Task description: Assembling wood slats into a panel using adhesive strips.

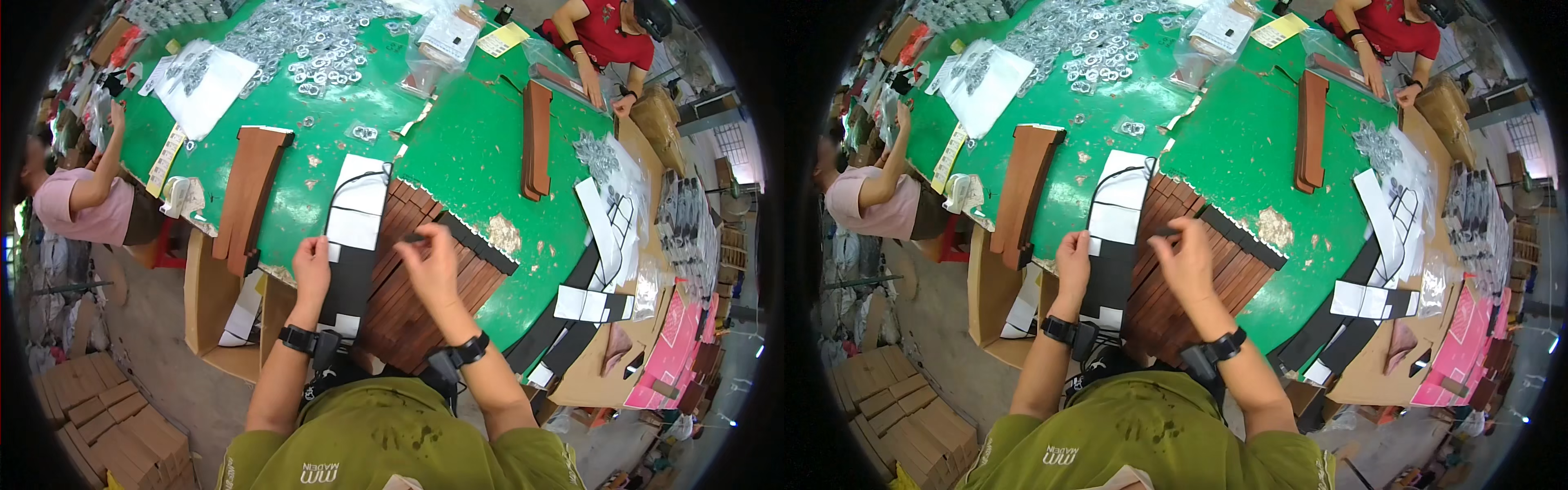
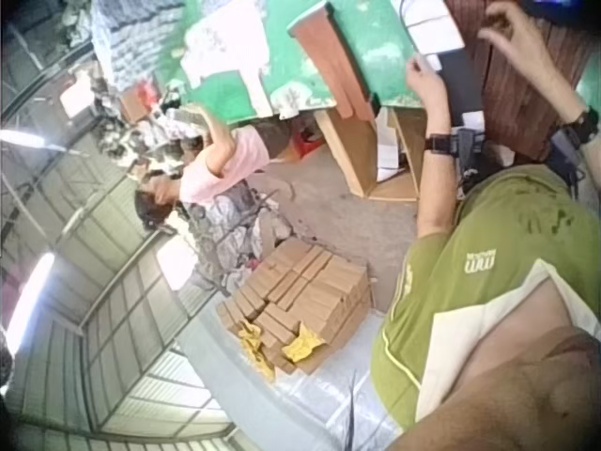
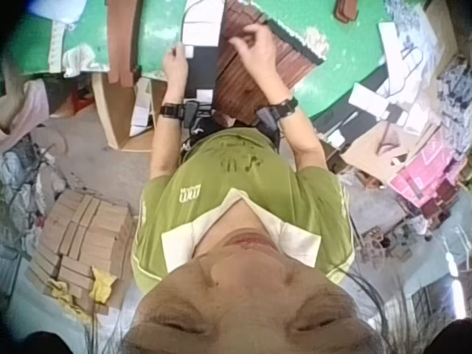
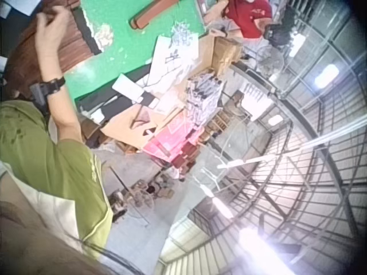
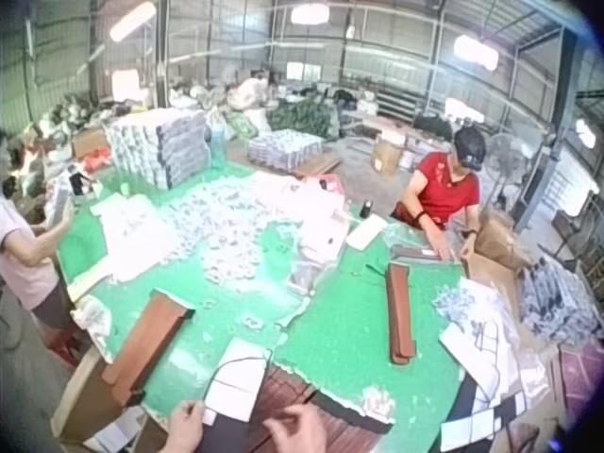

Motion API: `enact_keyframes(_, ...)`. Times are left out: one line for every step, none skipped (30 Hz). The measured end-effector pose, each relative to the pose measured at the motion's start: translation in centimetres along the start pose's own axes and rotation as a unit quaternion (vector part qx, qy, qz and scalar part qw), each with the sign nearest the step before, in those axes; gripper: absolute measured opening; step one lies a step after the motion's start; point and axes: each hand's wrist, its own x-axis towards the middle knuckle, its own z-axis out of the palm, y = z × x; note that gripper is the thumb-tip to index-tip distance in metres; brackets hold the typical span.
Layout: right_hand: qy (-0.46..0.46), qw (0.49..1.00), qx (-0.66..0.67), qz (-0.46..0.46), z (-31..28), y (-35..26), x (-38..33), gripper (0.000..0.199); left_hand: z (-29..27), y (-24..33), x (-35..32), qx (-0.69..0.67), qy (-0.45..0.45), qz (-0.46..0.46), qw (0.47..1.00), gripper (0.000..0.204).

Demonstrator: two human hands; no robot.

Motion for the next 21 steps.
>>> enact_keyframes(0.035,0.998,0.008,0.044,-0.4,1.2,0.6,0.037,-0.5,-0.7,0.2,0.003,0.004,-0.016,1.0,0.025)
enact_keyframes(0.043,0.998,-0.04,0.025,-1.0,2.6,1.3,0.037,-0.9,-1.5,0.3,0.007,0.007,-0.032,0.999,0.025)
enact_keyframes(0.052,0.995,-0.09,0.003,-2.0,4.4,2.2,0.037,-0.5,-2.1,0.3,0.005,0.006,-0.035,0.999,0.025)
enact_keyframes(0.053,0.989,-0.135,-0.033,-2.2,5.7,2.8,0.04,-0.5,-2.7,0.5,0.006,0.002,-0.055,0.998,0.026)
enact_keyframes(0.053,0.989,-0.136,-0.032,-2.2,6.8,3.2,0.04,-0.4,-3.2,0.6,0.007,-0.002,-0.074,0.997,0.026)
enact_keyframes(0.047,0.985,-0.157,-0.055,-2.3,7.6,3.4,0.042,0.0,-3.6,0.5,0.007,-0.002,-0.077,0.997,0.026)
enact_keyframes(0.04,0.98,-0.179,-0.079,-2.3,8.3,3.6,0.043,0.4,-3.9,0.4,-0.005,0.003,-0.083,0.997,0.027)
enact_keyframes(0.039,0.98,-0.18,-0.078,-2.2,8.9,3.6,0.043,0.8,-4.1,0.4,-0.017,0.008,-0.089,0.996,0.028)
enact_keyframes(0.02,0.982,-0.179,-0.055,-1.9,9.1,3.5,0.043,0.8,-4.4,0.4,-0.015,0.008,-0.092,0.996,0.028)
enact_keyframes(0.001,0.984,-0.178,-0.033,-1.7,9.2,3.4,0.044,0.8,-4.6,0.5,-0.016,0.007,-0.09,0.996,0.028)
enact_keyframes(-0.001,0.984,-0.178,-0.031,-1.5,9.4,3.3,0.044,0.7,-4.8,0.6,-0.018,0.006,-0.086,0.996,0.029)
enact_keyframes(0.002,0.981,-0.19,-0.039,-1.4,9.4,3.3,0.043,0.6,-5.0,0.7,-0.017,0.006,-0.088,0.996,0.029)
enact_keyframes(0.006,0.978,-0.202,-0.047,-1.3,9.4,3.3,0.043,0.6,-5.2,0.7,-0.014,0.0,-0.09,0.996,0.029)
enact_keyframes(0.005,0.978,-0.203,-0.046,-1.3,9.3,3.3,0.043,0.5,-5.3,0.8,-0.011,-0.005,-0.092,0.996,0.029)
enact_keyframes(0.012,0.978,-0.203,-0.046,-1.2,9.3,3.3,0.042,0.4,-5.5,0.9,-0.011,-0.006,-0.093,0.996,0.029)
enact_keyframes(0.019,0.978,-0.204,-0.046,-1.1,9.3,3.4,0.042,0.3,-5.7,1.0,-0.003,-0.007,-0.089,0.996,0.03)
enact_keyframes(0.019,0.978,-0.204,-0.045,-1.0,9.2,3.5,0.042,0.3,-5.8,1.0,0.004,-0.008,-0.085,0.996,0.03)
enact_keyframes(0.02,0.978,-0.204,-0.042,-1.0,9.2,3.5,0.042,0.4,-5.5,1.0,0.004,-0.01,-0.085,0.996,0.03)
enact_keyframes(0.02,0.978,-0.204,-0.039,-1.0,9.2,3.5,0.041,0.6,-5.3,0.9,0.008,-0.009,-0.087,0.996,0.03)
enact_keyframes(0.021,0.978,-0.205,-0.038,-1.1,9.3,3.5,0.041,0.7,-5.0,0.8,0.012,-0.007,-0.088,0.996,0.03)
enact_keyframes(0.025,0.977,-0.207,-0.039,-1.1,9.2,3.5,0.041,0.7,-4.8,0.8,0.012,-0.008,-0.088,0.996,0.03)
